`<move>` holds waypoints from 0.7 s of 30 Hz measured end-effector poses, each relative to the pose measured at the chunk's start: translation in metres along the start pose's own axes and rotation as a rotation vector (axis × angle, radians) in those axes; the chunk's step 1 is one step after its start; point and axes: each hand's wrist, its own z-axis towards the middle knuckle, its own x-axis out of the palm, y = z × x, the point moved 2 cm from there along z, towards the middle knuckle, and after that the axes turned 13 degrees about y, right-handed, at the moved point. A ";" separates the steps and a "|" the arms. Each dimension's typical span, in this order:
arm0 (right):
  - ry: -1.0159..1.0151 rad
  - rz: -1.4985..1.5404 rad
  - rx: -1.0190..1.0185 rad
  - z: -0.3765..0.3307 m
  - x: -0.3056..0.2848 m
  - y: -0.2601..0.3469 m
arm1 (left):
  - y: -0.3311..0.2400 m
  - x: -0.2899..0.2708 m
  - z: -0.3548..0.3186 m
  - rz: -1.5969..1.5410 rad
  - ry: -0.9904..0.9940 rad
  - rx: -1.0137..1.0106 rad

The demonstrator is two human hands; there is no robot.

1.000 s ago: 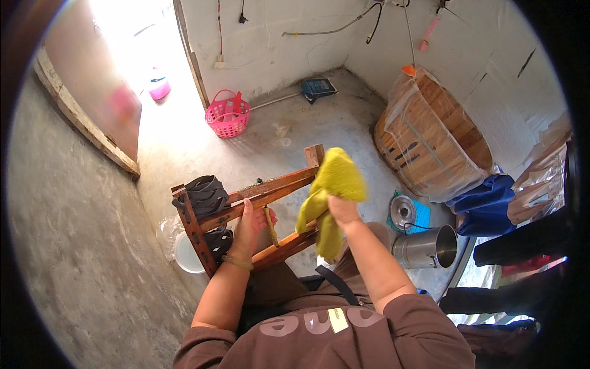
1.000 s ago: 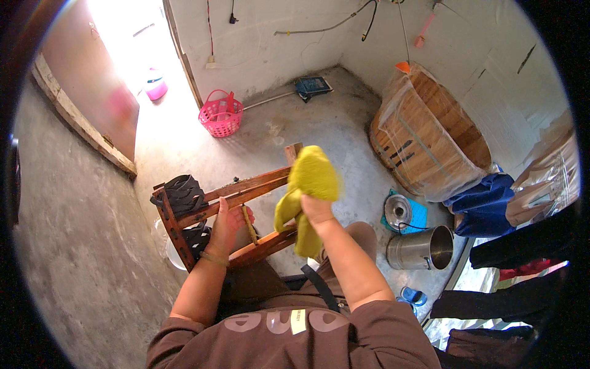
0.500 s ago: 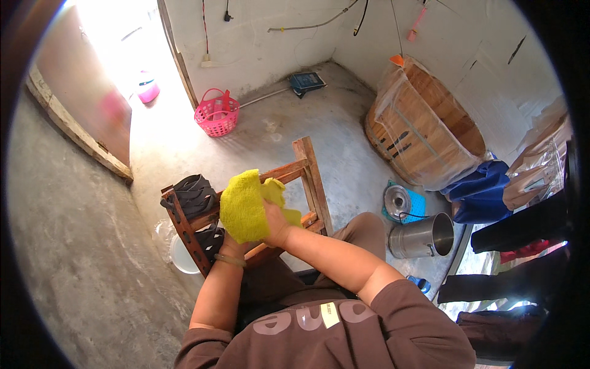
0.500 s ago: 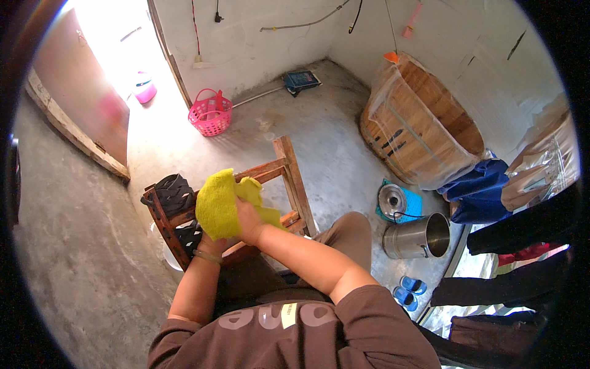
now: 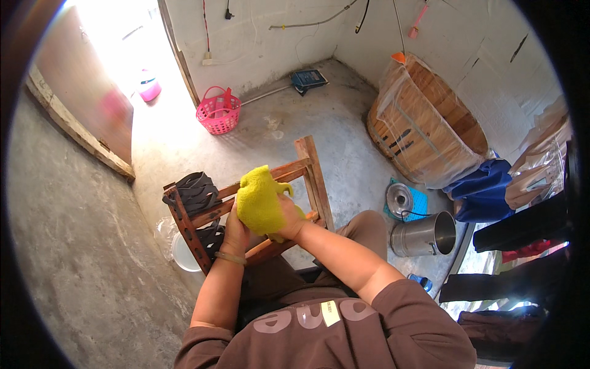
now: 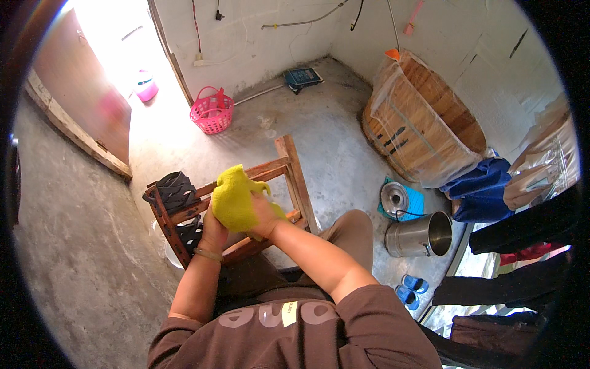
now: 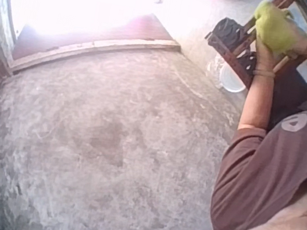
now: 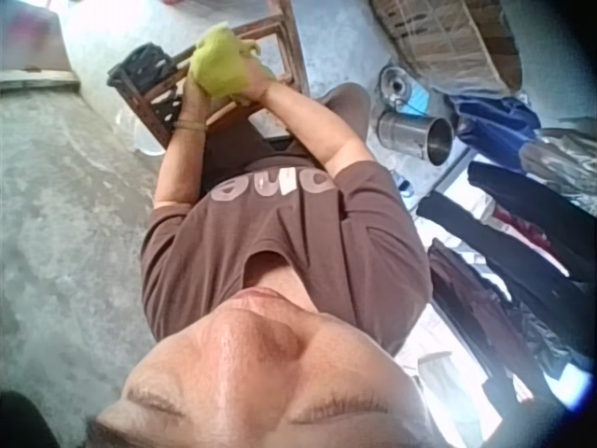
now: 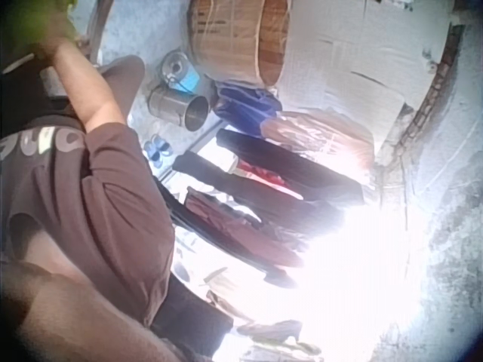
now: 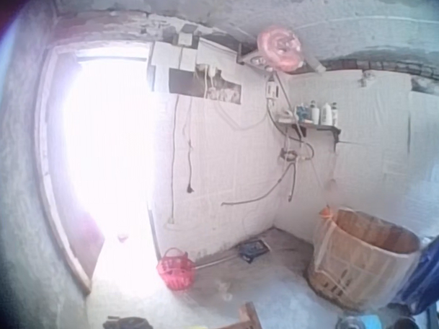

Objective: The person wipes a black office chair with a yellow cloth, then picks up a small wooden stool and wipes it thoroughly with the same cloth. The person handles the chair and stool one at a time, moving between them to clean each surface.

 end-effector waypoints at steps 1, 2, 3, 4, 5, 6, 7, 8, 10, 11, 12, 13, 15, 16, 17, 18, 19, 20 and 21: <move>-0.002 0.031 0.043 -0.003 0.002 -0.004 | -0.001 0.002 -0.001 0.026 -0.006 0.014; -0.004 0.062 0.086 -0.007 0.005 -0.009 | -0.001 0.003 -0.001 0.052 -0.012 0.028; -0.005 0.018 0.102 -0.013 0.009 -0.017 | -0.002 0.007 -0.002 0.062 0.020 0.019; -0.007 -0.026 0.116 -0.020 0.014 -0.027 | -0.005 0.012 -0.004 0.073 0.052 0.011; -0.009 -0.068 0.126 -0.023 0.014 -0.032 | -0.009 0.018 -0.005 0.085 0.081 0.008; -0.031 -0.081 0.141 -0.029 0.012 -0.039 | -0.013 0.026 -0.006 0.132 0.033 -0.025; -0.050 -0.095 0.153 -0.034 0.006 -0.043 | -0.013 0.020 -0.006 0.182 0.094 -0.048; -0.070 -0.110 0.168 -0.040 -0.001 -0.048 | -0.012 0.011 -0.004 0.230 0.157 -0.074; -0.023 -0.089 0.309 -0.054 -0.005 -0.072 | -0.011 0.013 -0.004 0.291 0.151 -0.110; -0.002 -0.079 0.382 -0.058 -0.002 -0.081 | -0.010 0.014 -0.003 0.290 0.154 -0.110; -0.041 -0.057 0.417 -0.061 0.003 -0.086 | -0.008 0.013 -0.002 0.289 0.158 -0.110; -0.080 -0.035 0.445 -0.062 0.005 -0.088 | -0.007 0.012 -0.001 0.289 0.160 -0.105; -0.160 0.096 0.551 -0.067 0.010 -0.093 | -0.007 0.011 -0.001 0.280 0.162 -0.096; -0.202 0.210 0.623 -0.065 0.009 -0.090 | -0.008 0.010 -0.001 0.279 0.161 -0.089; -0.243 0.325 0.694 -0.063 0.009 -0.089 | -0.007 0.008 -0.001 0.282 0.155 -0.086; -0.211 0.262 0.680 -0.060 0.006 -0.085 | -0.006 0.007 -0.001 0.284 0.149 -0.083; -0.176 0.199 0.668 -0.059 0.002 -0.078 | -0.004 0.006 -0.001 0.284 0.142 -0.083; -0.141 0.136 0.656 -0.058 0.000 -0.074 | -0.005 0.006 -0.002 0.274 0.138 -0.084; -0.154 0.107 0.622 -0.054 0.004 -0.071 | -0.006 0.006 -0.002 0.263 0.134 -0.086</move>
